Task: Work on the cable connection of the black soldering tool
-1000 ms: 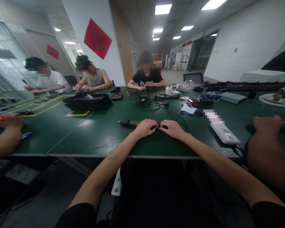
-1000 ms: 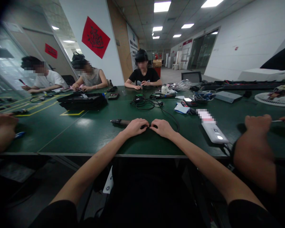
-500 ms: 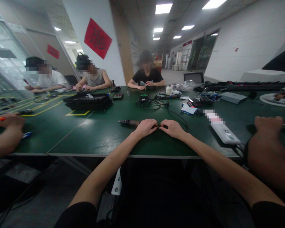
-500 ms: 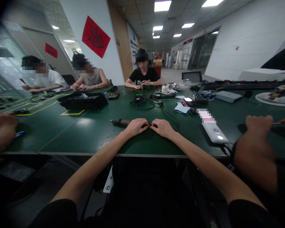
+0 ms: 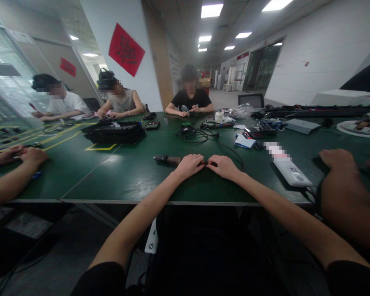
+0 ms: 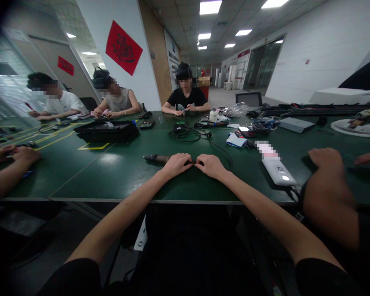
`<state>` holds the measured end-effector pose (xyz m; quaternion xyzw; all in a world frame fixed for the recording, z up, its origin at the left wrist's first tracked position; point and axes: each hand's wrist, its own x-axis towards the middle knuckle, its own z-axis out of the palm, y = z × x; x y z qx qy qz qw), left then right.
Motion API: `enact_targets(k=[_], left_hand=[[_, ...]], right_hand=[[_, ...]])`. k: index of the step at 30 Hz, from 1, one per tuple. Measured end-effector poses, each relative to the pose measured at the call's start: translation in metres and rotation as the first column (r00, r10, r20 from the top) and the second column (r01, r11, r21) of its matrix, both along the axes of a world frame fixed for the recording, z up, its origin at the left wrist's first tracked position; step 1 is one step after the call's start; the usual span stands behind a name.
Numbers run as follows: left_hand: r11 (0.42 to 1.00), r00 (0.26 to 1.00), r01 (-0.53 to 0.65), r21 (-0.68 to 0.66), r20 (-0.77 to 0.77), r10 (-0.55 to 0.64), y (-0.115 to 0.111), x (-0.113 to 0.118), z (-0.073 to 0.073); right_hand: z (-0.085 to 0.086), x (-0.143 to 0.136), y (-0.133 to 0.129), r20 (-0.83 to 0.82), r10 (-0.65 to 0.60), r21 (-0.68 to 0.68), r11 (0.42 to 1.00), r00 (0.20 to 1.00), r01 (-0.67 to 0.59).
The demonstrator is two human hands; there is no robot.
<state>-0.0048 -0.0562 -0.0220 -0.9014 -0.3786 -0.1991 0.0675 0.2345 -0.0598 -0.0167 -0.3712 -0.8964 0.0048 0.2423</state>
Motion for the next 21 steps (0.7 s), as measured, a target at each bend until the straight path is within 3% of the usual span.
enact_targets(k=[10, 17, 21], left_hand=[[0.997, 0.992, 0.076, 0.032, -0.099, -0.072, -0.002, -0.003, 0.005], [0.994, 0.984, 0.055, 0.095, -0.171, -0.038, 0.001, -0.001, 0.004], [0.997, 0.988, 0.013, 0.074, -0.157, -0.001, 0.011, -0.009, 0.004]], right_hand=[[-0.002, 0.001, 0.004, 0.010, 0.026, 0.022, 0.999, 1.000, -0.027], [-0.002, -0.007, 0.007, 0.020, -0.015, 0.071, 0.997, 1.000, 0.013], [0.005, -0.007, 0.001, -0.072, -0.081, 0.120, 0.989, 0.994, 0.089]])
